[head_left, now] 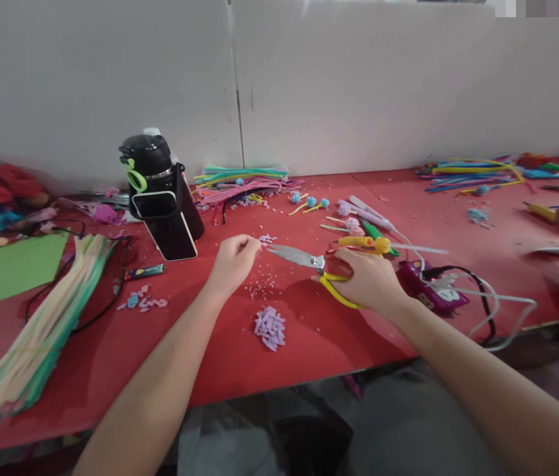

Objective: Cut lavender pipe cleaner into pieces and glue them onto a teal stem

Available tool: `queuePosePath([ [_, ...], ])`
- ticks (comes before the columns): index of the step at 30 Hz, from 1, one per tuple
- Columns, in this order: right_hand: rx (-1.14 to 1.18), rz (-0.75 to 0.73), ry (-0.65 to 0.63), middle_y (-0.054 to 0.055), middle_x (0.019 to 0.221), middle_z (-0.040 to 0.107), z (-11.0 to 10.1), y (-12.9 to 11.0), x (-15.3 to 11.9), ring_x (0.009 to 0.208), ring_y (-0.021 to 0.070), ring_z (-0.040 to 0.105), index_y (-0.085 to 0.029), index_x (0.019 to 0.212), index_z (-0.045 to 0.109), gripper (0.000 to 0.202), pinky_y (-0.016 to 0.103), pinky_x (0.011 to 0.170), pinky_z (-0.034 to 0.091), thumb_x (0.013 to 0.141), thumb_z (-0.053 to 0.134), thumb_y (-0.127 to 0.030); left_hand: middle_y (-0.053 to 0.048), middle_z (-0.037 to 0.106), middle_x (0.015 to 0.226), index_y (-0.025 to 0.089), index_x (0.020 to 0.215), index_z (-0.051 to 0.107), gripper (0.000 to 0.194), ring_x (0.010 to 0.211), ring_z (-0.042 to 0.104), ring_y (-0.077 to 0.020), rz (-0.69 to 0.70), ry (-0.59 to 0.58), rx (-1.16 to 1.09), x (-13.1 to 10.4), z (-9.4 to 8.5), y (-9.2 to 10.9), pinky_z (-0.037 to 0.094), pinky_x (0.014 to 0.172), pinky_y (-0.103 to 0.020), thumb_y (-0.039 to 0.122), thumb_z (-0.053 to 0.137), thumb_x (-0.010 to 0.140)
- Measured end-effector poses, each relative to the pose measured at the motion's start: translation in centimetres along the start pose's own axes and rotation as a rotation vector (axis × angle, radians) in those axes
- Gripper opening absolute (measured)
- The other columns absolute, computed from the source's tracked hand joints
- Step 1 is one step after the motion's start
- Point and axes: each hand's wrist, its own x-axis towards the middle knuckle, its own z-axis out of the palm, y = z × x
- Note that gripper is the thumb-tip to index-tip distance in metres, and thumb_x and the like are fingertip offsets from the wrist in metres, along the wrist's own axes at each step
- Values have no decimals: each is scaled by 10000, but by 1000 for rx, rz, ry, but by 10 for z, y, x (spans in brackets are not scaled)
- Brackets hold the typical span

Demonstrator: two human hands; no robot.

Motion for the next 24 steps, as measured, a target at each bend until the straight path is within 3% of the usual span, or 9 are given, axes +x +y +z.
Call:
queuePosePath([
  [13,22,58,-43,59,810,731,-4,-4,2,737,236,648,-227,808,664,238,308,628,330,789,578,-448,57,368,501,195,557,416,302,469,325,-72,-16,-73,-6,-1,0,1,227,490,-265,279,536,821],
  [19,50,27,-73,65,798,730,-1,1,2,745,251,653,-228,829,658,361,320,641,340,800,586,-581,57,374,506,198,572,427,300,464,333,-77,-28,-90,-9,-2,1,0,229,488,-267,297,533,834],
  [24,59,8,-48,55,764,719,1,1,2,728,242,649,-226,788,632,348,321,635,333,800,585,-571,56,379,504,198,571,431,311,465,346,-82,-16,-111,-5,-1,1,-1,237,493,-272,315,533,841],
])
